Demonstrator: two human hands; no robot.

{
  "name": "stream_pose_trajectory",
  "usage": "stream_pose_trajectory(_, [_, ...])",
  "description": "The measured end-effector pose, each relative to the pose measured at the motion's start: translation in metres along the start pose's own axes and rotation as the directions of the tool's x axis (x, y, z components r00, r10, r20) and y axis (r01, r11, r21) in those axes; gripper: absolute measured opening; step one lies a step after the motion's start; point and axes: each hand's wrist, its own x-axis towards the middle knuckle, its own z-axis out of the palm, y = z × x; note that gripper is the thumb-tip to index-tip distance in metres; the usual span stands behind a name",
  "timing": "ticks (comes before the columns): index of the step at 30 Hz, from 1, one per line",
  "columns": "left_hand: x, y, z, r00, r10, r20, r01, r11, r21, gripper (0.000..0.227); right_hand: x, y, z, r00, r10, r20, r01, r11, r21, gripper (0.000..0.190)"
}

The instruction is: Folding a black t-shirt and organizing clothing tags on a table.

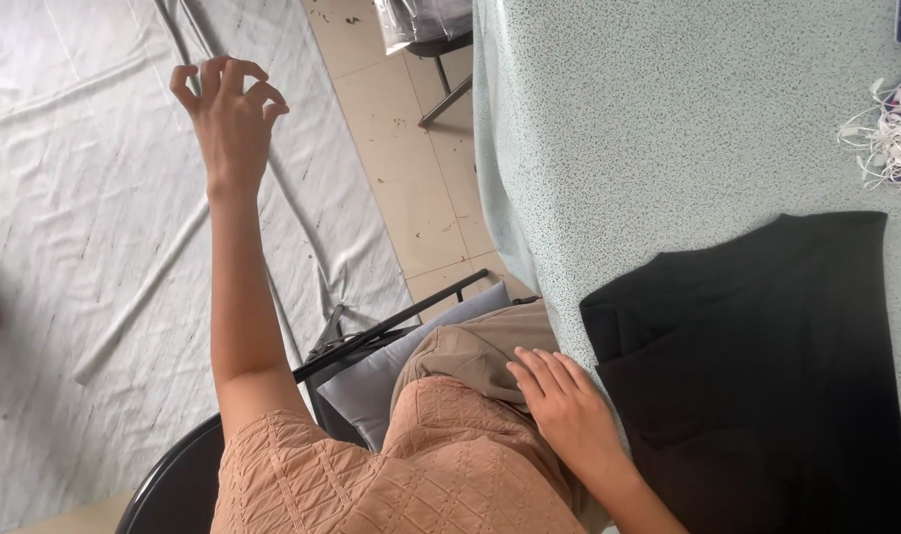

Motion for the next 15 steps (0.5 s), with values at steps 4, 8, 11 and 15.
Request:
stream_pose_trajectory(4, [0.0004, 0.0015, -0.0013, 1.000, 0.015, 0.010, -0.015, 1.000, -0.007, 0.023, -0.0032, 0.0004, 0.0028, 1.000, 0.000, 0.022, 0.001, 1.000, -0.018, 0.038])
stream_pose_trajectory(8, [-0.0008, 0.0026, 0.0020, 0.999, 0.012, 0.034, -0.012, 1.000, -0.005, 0.020, -0.0040, 0.0002, 0.0032, 0.999, -0.002, 0.035, 0.003, 0.999, -0.037, 0.039])
stream_pose_trajectory(11, [-0.0023, 0.0039, 0.0038, 0.999, 0.008, 0.039, -0.007, 1.000, -0.016, 0.020, -0.0047, 0.0000, 0.0034, 0.999, -0.001, 0.043, 0.003, 0.999, -0.041, 0.040])
stream_pose_trajectory(15, [-0.0052, 0.0055, 0.0021, 0.999, 0.001, 0.052, -0.001, 1.000, 0.000, 0.017, -0.0042, 0.0001, 0.0032, 0.999, 0.002, 0.036, -0.001, 0.999, -0.034, 0.038])
